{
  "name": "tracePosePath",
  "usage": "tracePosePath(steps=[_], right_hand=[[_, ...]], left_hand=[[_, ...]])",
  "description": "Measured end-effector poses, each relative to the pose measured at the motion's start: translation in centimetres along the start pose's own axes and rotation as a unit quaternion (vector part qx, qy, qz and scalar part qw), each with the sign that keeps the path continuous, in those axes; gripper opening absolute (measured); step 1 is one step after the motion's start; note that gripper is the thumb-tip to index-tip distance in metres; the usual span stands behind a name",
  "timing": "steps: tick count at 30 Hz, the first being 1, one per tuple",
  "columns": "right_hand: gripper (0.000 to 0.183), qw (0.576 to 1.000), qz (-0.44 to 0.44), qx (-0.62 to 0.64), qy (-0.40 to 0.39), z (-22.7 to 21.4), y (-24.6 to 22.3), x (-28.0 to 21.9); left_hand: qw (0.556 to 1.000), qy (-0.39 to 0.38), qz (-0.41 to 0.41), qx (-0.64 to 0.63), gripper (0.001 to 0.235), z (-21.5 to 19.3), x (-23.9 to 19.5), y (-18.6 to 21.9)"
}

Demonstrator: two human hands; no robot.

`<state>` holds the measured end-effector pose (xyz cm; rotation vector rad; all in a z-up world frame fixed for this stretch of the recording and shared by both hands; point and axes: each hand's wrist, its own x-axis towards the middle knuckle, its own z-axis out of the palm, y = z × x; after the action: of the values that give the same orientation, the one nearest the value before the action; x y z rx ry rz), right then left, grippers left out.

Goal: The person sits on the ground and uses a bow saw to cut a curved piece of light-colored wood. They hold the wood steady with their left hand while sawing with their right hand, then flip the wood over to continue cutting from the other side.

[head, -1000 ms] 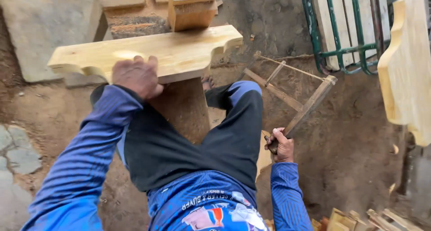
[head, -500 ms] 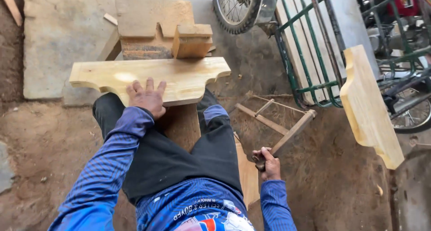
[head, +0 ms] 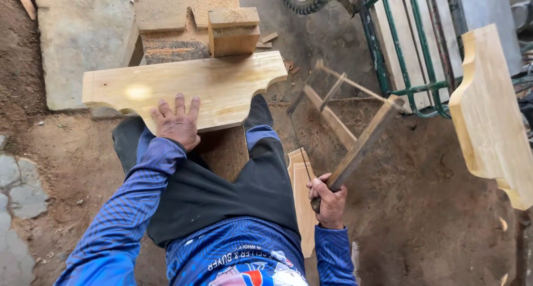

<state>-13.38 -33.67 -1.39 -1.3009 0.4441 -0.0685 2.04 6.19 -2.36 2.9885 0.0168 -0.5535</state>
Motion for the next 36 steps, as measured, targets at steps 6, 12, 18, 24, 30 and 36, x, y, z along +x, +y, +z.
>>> tracePosePath(steps=[6,12,18,24,30,36], right_hand=[[0.011,0.999,-0.015,-0.02,-0.039,1.3,-0.9,-0.2],[0.013,0.995,-0.009,-0.048,-0.083,2.9,-0.7,-1.4],[0.015,0.989,-0.006,-0.063,-0.135,4.8,0.4,-2.2],[0.016,0.983,0.044,-0.088,-0.152,5.7,-0.7,-3.1],[0.009,0.985,0.0,-0.068,-0.156,5.0,-1.2,-4.0],[0.006,0.989,-0.015,-0.071,-0.127,3.2,-3.2,-5.4]], left_hand=[[1.0,0.002,0.02,0.017,0.104,1.2,0.7,-0.5],[0.998,0.056,0.014,0.015,0.092,1.8,0.4,-0.9],[0.999,0.018,-0.025,0.01,0.094,2.0,-0.1,0.5],[0.999,0.0,-0.042,0.009,0.104,1.7,-0.2,-1.4],[0.999,0.033,-0.016,-0.001,0.099,0.3,-0.5,-1.8],[0.999,0.033,-0.009,0.002,0.102,0.0,0.6,-2.7]])
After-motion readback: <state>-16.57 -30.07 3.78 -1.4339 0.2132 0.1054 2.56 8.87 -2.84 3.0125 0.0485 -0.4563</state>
